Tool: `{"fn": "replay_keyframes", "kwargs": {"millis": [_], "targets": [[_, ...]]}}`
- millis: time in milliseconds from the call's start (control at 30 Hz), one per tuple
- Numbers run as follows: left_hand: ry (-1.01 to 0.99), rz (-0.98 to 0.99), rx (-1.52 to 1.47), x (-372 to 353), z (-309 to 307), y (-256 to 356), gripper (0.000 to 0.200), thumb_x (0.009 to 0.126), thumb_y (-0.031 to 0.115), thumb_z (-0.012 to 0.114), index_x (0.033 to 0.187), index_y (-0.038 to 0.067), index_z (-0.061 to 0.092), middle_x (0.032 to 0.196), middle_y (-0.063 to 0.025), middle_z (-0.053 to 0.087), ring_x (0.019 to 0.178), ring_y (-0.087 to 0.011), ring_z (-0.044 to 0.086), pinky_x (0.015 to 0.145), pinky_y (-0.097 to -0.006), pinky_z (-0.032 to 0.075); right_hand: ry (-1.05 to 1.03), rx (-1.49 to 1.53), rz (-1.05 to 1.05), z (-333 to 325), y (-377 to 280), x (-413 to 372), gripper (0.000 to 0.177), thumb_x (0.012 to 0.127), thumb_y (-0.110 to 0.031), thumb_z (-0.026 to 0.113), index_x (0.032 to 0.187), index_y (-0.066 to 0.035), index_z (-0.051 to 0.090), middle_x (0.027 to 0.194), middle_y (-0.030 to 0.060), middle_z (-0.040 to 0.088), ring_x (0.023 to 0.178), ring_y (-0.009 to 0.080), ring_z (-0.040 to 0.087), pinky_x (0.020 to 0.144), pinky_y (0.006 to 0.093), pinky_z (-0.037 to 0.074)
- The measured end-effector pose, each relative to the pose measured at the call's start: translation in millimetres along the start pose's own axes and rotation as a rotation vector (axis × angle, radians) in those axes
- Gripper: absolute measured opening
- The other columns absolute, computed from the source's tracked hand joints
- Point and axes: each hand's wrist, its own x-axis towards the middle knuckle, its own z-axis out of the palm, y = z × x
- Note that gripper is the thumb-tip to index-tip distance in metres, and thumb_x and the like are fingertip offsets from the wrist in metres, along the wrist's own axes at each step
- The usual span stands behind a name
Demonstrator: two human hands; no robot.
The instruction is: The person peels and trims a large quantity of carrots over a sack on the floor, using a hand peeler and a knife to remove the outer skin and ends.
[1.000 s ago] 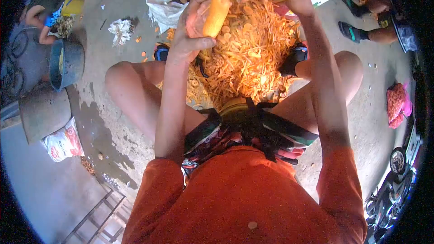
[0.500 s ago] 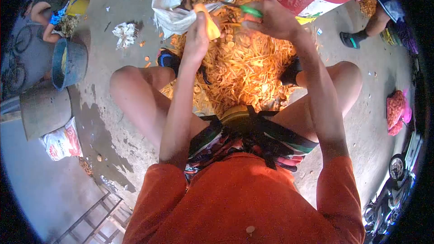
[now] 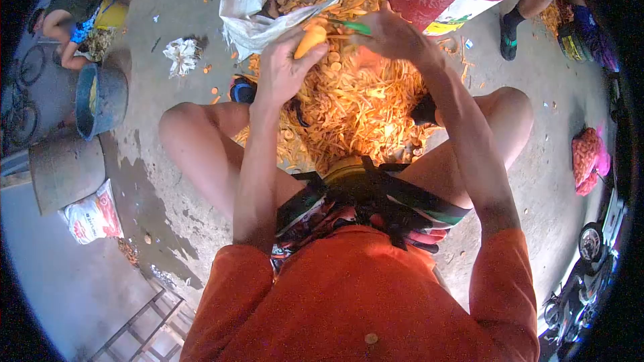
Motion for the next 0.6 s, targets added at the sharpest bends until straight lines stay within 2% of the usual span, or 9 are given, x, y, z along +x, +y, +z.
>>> {"fn": "replay_keyframes", "kwargs": {"millis": [33, 100, 167, 233, 267, 400, 533, 600], "targets": [[-0.003, 0.000, -0.001, -2.5, 1.2, 3.8, 0.037, 0.088, 0.032, 0.073, 0.098, -0.003, 0.070, 0.089, -0.0161, 0.069, 0.079, -0.0308, 0.067, 0.075, -0.0368, 0.051, 0.000, 0.000, 0.003, -2.8, 14.8, -5.6, 0.032, 0.096, -0.034, 0.060, 0.100, -0.002, 0.065, 0.084, 0.0193, 0.065, 0.079, 0.0409, 0.063, 0.071, 0.0476, 0.049], [0.067, 0.103, -0.023, -0.8, -1.0, 10.1, 0.037, 0.093, 0.032, 0.066, 0.093, -0.005, 0.061, 0.076, -0.0053, 0.055, 0.071, -0.0157, 0.051, 0.068, -0.0319, 0.044, -0.423, -0.091, 0.269, -15.9, 33.7, -5.8, 0.036, 0.097, -0.038, 0.058, 0.101, -0.003, 0.066, 0.085, 0.0192, 0.066, 0.079, 0.0400, 0.065, 0.072, 0.0468, 0.051], [0.015, 0.071, 0.001, -3.0, -3.1, 5.6, 0.036, 0.094, 0.032, 0.065, 0.093, -0.004, 0.061, 0.077, -0.0050, 0.056, 0.071, -0.0156, 0.051, 0.067, -0.0319, 0.044, -0.346, -0.076, 0.280, -20.0, 28.3, -8.9, 0.035, 0.096, -0.038, 0.059, 0.102, -0.005, 0.067, 0.083, 0.0186, 0.067, 0.077, 0.0394, 0.066, 0.071, 0.0480, 0.052], [0.054, -0.067, 0.026, -1.0, 0.4, 1.9, 0.038, 0.089, 0.033, 0.071, 0.100, -0.003, 0.070, 0.091, -0.0176, 0.070, 0.079, -0.0318, 0.066, 0.073, -0.0372, 0.050, 0.091, 0.137, 0.048, -30.7, -11.2, -6.3, 0.034, 0.097, -0.036, 0.060, 0.101, -0.004, 0.067, 0.083, 0.0199, 0.066, 0.079, 0.0394, 0.066, 0.073, 0.0484, 0.052], [0.053, -0.064, 0.028, 0.6, 1.6, 1.5, 0.038, 0.089, 0.033, 0.071, 0.100, -0.003, 0.070, 0.091, -0.0176, 0.070, 0.079, -0.0318, 0.066, 0.073, -0.0372, 0.050, -0.027, 0.248, 0.102, -39.5, -30.6, -2.2, 0.032, 0.096, -0.033, 0.061, 0.103, -0.002, 0.066, 0.086, 0.0209, 0.065, 0.084, 0.0398, 0.064, 0.075, 0.0495, 0.050], [0.049, -0.137, 0.058, 3.4, 6.5, 9.7, 0.035, 0.091, 0.032, 0.069, 0.102, -0.001, 0.071, 0.089, -0.0186, 0.070, 0.080, -0.0330, 0.067, 0.073, -0.0384, 0.050, 0.001, 0.147, 0.041, -26.7, -44.3, 0.9, 0.029, 0.095, -0.028, 0.062, 0.104, -0.001, 0.066, 0.085, 0.0213, 0.064, 0.083, 0.0417, 0.062, 0.075, 0.0505, 0.049], [0.019, -0.135, 0.114, 3.8, 0.5, 19.7, 0.033, 0.091, 0.030, 0.068, 0.102, -0.001, 0.071, 0.086, -0.0174, 0.070, 0.078, -0.0301, 0.067, 0.073, -0.0374, 0.050, 0.053, 0.169, 0.016, -18.2, -25.8, 2.1, 0.034, 0.092, -0.036, 0.060, 0.100, -0.003, 0.069, 0.082, 0.0225, 0.067, 0.081, 0.0411, 0.066, 0.075, 0.0521, 0.052], [0.014, -0.102, 0.035, -3.4, -1.7, 17.4, 0.034, 0.091, 0.030, 0.069, 0.102, -0.002, 0.071, 0.084, -0.0166, 0.069, 0.076, -0.0275, 0.066, 0.072, -0.0370, 0.050, -0.293, 0.042, 0.414, -5.7, 6.2, -10.3, 0.040, 0.090, -0.035, 0.065, 0.102, 0.004, 0.064, 0.085, 0.0264, 0.066, 0.080, 0.0409, 0.067, 0.072, 0.0512, 0.051]]}}
